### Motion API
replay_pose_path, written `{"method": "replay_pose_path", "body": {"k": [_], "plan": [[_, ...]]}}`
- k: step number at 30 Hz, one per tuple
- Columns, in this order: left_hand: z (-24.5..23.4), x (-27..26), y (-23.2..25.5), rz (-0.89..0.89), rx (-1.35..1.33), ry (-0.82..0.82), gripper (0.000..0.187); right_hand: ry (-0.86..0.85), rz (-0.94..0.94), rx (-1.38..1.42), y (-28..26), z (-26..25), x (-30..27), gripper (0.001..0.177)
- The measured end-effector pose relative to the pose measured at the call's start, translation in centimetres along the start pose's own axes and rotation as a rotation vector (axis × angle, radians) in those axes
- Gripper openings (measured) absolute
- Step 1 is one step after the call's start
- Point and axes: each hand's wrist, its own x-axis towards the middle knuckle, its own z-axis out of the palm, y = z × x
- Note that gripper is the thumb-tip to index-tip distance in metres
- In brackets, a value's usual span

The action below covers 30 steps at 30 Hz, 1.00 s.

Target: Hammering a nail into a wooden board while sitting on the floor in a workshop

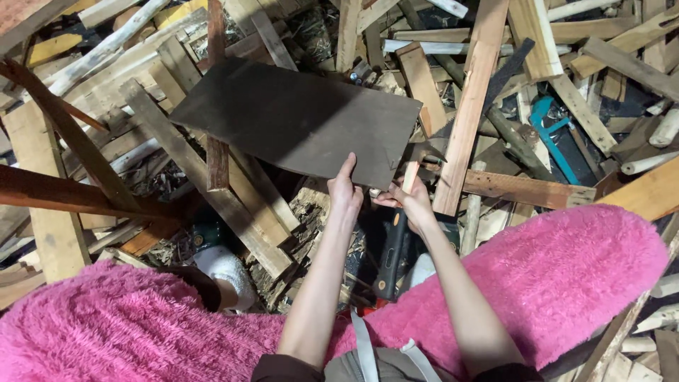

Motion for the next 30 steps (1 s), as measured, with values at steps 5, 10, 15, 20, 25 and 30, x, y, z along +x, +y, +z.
{"method": "replay_pose_path", "body": {"k": [5, 10, 15, 20, 25, 30], "plan": [[1.9, -3.3, 2.2, -0.063, 0.057, 0.053, 0.052, -0.003, -0.032, 0.033, -1.2, 0.2, 0.2, 0.029], [1.9, -3.0, 3.2, -0.103, 0.107, 0.028, 0.072, -0.002, -0.042, 0.039, -0.3, -0.8, 1.1, 0.032], [0.6, -1.9, 3.0, -0.1, 0.116, 0.035, 0.08, 0.033, -0.008, 0.04, 0.6, -1.7, 1.2, 0.028], [1.7, -3.8, 4.5, -0.128, 0.112, 0.006, 0.089, 0.023, -0.039, 0.03, -0.1, -1.0, 1.1, 0.031], [1.4, -4.2, 5.4, -0.169, 0.167, -0.009, 0.107, 0.008, -0.075, 0.001, -0.2, -1.2, 1.3, 0.036], [-0.4, -2.3, 5.5, -0.605, -0.035, -0.306, 0.039, 0.061, -0.066, -0.027, -0.6, -0.9, 0.7, 0.03]]}}
